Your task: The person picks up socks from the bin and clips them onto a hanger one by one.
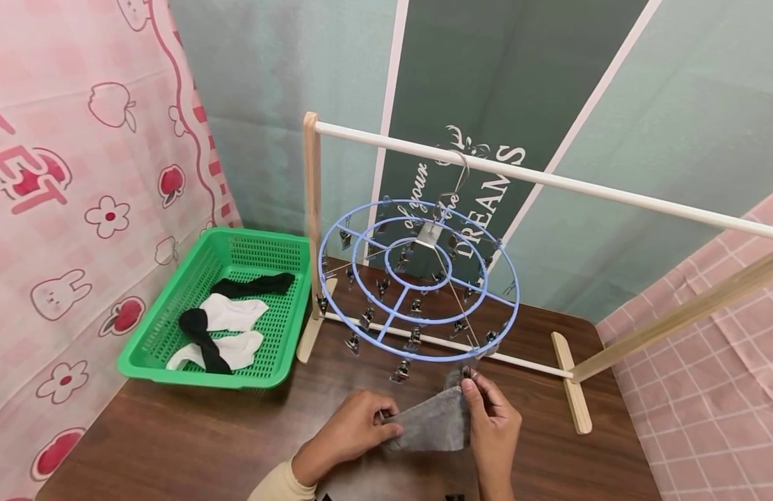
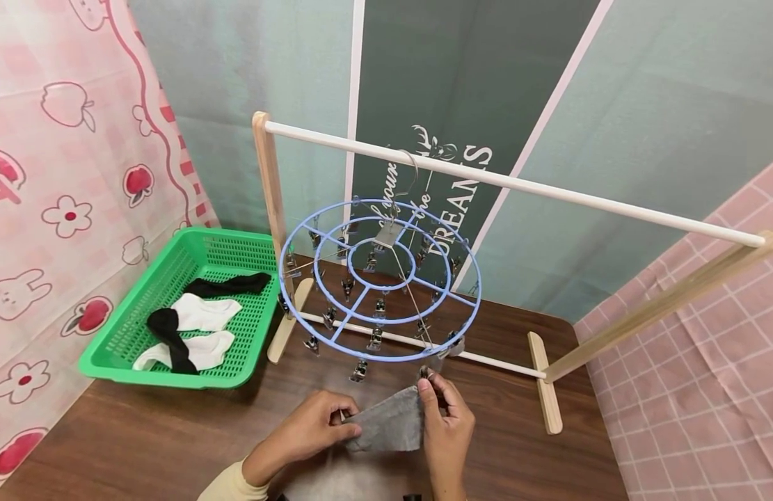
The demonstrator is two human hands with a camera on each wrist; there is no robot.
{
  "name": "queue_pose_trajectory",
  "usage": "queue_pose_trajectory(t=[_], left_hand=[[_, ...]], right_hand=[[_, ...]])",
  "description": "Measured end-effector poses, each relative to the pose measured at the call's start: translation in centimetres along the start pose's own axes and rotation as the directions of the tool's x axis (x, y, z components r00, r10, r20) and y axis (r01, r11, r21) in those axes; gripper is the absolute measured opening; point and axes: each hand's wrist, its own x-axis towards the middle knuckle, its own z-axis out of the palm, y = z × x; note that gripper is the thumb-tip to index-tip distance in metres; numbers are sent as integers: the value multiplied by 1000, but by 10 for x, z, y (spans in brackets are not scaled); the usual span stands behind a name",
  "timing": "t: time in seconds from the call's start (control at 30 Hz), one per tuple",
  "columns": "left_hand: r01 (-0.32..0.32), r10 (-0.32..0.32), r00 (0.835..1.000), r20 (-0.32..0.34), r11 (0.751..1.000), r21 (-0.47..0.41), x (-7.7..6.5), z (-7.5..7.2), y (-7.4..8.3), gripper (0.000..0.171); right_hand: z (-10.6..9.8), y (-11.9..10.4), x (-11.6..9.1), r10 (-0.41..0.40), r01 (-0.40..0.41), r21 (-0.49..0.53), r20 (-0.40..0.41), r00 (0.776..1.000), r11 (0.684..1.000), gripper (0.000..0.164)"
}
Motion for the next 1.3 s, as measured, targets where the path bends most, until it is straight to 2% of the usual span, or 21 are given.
queue_pose_trajectory(t=[0.3, 0.47, 0.77, 0.93, 1.07, 1.3], left_hand=[[44, -42, 999, 28, 998, -50, -5, 0, -5, 8], [63, -61, 998, 25, 997, -50, -8, -1, -12, 9], [91, -90, 996, 16, 995, -39, -11, -14, -22, 7], [85, -86, 996, -7, 995, -54, -14, -24, -24, 6], [71, -74, 996, -40, 995, -66, -17, -39, -26, 6], [85, -72, 988, -137, 992, 90, -24, -71, -31, 8]], right_hand=[[-2, 1, 1, 30, -30, -19, -9, 1000, 999, 14], [-4, 4, 1, 47, -47, -18, 4, 999, 999, 15], [-4, 0, 4, 45, -45, -44, -7, 999, 998, 16], [-4, -20, 7, 27, -27, -65, -7, 1000, 998, 16], [-4, -28, 8, 24, -25, -79, -3, 1000, 997, 15], [-8, -26, 12, 22, -23, -61, -21, 1000, 998, 15]])
